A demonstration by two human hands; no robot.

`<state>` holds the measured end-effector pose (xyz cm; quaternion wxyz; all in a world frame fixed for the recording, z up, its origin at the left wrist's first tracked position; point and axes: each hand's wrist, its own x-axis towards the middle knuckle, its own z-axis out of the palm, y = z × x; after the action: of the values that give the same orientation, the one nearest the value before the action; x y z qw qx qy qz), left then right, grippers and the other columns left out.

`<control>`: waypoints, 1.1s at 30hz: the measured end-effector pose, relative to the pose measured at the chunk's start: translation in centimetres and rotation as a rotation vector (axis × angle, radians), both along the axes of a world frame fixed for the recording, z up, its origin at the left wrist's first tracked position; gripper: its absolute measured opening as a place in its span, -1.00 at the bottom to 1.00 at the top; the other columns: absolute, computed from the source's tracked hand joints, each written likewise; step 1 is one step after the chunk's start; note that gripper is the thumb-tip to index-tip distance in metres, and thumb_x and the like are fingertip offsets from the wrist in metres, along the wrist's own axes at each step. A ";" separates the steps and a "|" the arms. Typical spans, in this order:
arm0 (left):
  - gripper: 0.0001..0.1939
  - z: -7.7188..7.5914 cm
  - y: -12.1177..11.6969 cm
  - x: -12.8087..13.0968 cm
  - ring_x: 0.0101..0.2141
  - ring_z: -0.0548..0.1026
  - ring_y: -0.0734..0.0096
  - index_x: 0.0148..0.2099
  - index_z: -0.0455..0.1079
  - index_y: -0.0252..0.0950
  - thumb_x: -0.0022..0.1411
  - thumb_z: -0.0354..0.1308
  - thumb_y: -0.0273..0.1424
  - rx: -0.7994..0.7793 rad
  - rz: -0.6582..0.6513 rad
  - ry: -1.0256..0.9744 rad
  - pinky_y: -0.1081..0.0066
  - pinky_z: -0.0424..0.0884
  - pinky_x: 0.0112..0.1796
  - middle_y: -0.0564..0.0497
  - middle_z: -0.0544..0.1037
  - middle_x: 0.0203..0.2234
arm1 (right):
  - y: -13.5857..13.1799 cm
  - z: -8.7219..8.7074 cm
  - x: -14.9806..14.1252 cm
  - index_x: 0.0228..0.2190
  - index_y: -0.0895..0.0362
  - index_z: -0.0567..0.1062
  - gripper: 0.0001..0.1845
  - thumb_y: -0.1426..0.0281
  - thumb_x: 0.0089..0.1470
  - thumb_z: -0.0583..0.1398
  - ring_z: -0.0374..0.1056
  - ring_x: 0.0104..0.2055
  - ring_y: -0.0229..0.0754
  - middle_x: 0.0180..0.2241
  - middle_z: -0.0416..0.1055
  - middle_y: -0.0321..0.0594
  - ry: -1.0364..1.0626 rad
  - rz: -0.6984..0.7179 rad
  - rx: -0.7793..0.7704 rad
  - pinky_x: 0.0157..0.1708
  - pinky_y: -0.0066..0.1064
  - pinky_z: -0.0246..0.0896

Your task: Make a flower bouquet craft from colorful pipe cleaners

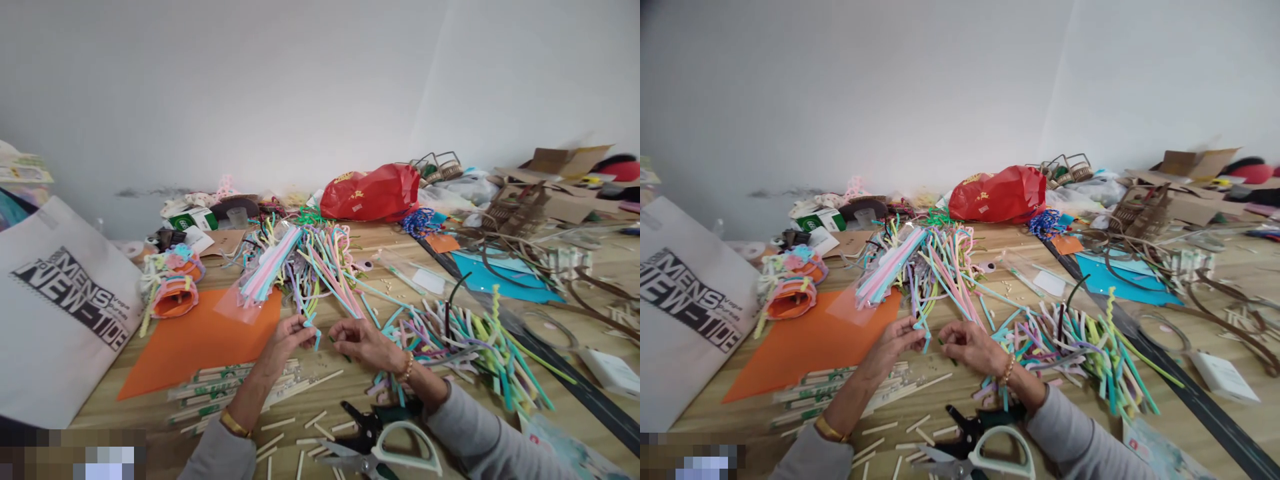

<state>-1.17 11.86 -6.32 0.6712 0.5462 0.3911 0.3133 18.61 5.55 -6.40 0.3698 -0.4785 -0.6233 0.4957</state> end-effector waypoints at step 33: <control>-0.61 -0.2 0.3 -0.2 -0.65 0.30 0.56 -0.44 0.36 -0.33 -0.08 0.34 -0.11 0.101 -0.051 0.020 0.52 0.15 -0.58 0.11 0.43 -0.67 | 2.3 0.6 -0.9 -0.21 0.17 0.35 -0.84 0.48 0.17 0.03 0.31 -0.39 -0.27 -0.39 0.39 -0.25 -0.446 0.020 0.287 -0.42 -0.48 0.19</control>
<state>-1.37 12.14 -6.48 0.6468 0.5923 0.3672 0.3100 17.70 7.80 -5.85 0.2823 -0.5125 -0.7580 0.2882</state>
